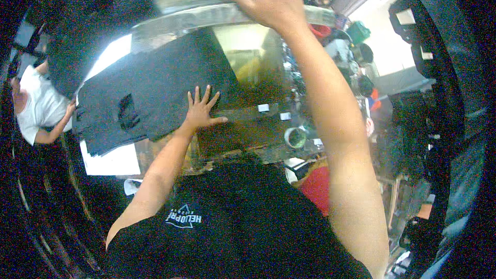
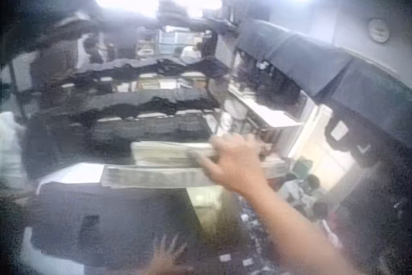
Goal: The person performs screen printing on black tote bags by using a squeegee to press green ink through a stencil frame, lifting the frame between bags, and handing the printed items to an assistant.
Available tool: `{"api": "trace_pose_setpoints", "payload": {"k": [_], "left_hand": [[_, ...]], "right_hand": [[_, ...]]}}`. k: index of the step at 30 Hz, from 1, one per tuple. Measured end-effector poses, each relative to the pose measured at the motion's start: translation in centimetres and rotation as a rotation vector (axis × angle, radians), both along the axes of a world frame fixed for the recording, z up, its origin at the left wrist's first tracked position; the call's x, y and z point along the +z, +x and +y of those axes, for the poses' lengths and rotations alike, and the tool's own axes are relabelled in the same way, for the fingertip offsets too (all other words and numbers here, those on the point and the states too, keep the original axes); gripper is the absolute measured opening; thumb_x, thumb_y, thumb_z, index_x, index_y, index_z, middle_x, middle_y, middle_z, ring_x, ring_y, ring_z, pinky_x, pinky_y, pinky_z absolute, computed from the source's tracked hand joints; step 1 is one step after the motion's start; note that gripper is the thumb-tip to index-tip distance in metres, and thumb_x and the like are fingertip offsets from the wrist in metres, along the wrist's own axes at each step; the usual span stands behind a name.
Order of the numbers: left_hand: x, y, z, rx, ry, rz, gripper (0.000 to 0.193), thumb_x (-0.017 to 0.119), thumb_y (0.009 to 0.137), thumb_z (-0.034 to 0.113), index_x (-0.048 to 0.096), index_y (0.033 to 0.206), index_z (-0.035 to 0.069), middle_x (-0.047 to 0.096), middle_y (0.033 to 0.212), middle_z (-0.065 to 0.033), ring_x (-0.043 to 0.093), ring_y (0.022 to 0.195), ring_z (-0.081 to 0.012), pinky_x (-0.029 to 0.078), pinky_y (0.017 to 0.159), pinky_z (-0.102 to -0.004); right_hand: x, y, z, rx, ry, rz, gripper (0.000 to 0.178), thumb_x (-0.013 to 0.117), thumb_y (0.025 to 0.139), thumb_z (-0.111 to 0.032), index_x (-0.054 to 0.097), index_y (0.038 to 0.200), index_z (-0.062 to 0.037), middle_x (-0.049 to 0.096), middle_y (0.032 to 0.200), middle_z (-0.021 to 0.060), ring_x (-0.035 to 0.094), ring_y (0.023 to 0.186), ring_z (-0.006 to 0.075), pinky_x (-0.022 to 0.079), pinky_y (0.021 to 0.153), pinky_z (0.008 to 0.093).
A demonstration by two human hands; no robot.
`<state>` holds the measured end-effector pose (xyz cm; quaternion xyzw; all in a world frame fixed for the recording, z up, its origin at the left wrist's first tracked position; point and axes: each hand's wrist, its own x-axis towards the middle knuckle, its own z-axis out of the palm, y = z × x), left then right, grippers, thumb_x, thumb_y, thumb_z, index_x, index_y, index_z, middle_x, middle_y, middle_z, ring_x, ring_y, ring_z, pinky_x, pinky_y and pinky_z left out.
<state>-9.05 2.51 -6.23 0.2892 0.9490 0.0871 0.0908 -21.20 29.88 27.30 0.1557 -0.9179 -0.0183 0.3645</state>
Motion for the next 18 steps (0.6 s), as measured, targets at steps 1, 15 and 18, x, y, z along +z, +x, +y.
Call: {"api": "trace_pose_setpoints", "payload": {"k": [1, 15, 18], "left_hand": [[0.1, -1.2, 2.0, -0.065, 0.003, -0.030, 0.114, 0.046, 0.073, 0.096, 0.035, 0.161, 0.024, 0.012, 0.171, -0.0166, 0.005, 0.153, -0.0544, -0.002, 0.117, -0.0745], [-0.1, -0.9, 16.5, -0.222, 0.163, -0.019, 0.118, 0.050, 0.068, 0.096, 0.042, 0.158, 0.020, 0.020, 0.169, -0.0187, 0.006, 0.154, -0.0510, -0.005, 0.117, -0.0742], [0.0, 0.3, 16.4, -0.198, 0.175, -0.008, 0.119, 0.050, 0.068, 0.096, 0.042, 0.158, 0.019, 0.021, 0.169, -0.0192, 0.008, 0.154, -0.0504, -0.004, 0.117, -0.0741]], "right_hand": [[0.0, -0.2, 0.2, 0.035, -0.023, 0.030, 0.055, 0.061, 0.091, -0.059, 0.072, 0.116, -0.0110, 0.072, 0.099, 0.0153, 0.067, 0.099, 0.0345, 0.044, 0.087, 0.0490], [3.1, -1.9, 0.5, 0.137, -0.241, -0.226, 0.071, 0.044, 0.099, -0.068, 0.066, 0.083, -0.0018, 0.066, 0.083, 0.0183, 0.064, 0.087, 0.0342, 0.041, 0.093, 0.0577], [3.1, -1.7, 0.0, 0.127, -0.210, -0.182, 0.071, 0.044, 0.099, -0.068, 0.066, 0.086, -0.0010, 0.066, 0.084, 0.0191, 0.064, 0.089, 0.0334, 0.043, 0.091, 0.0551]]}}
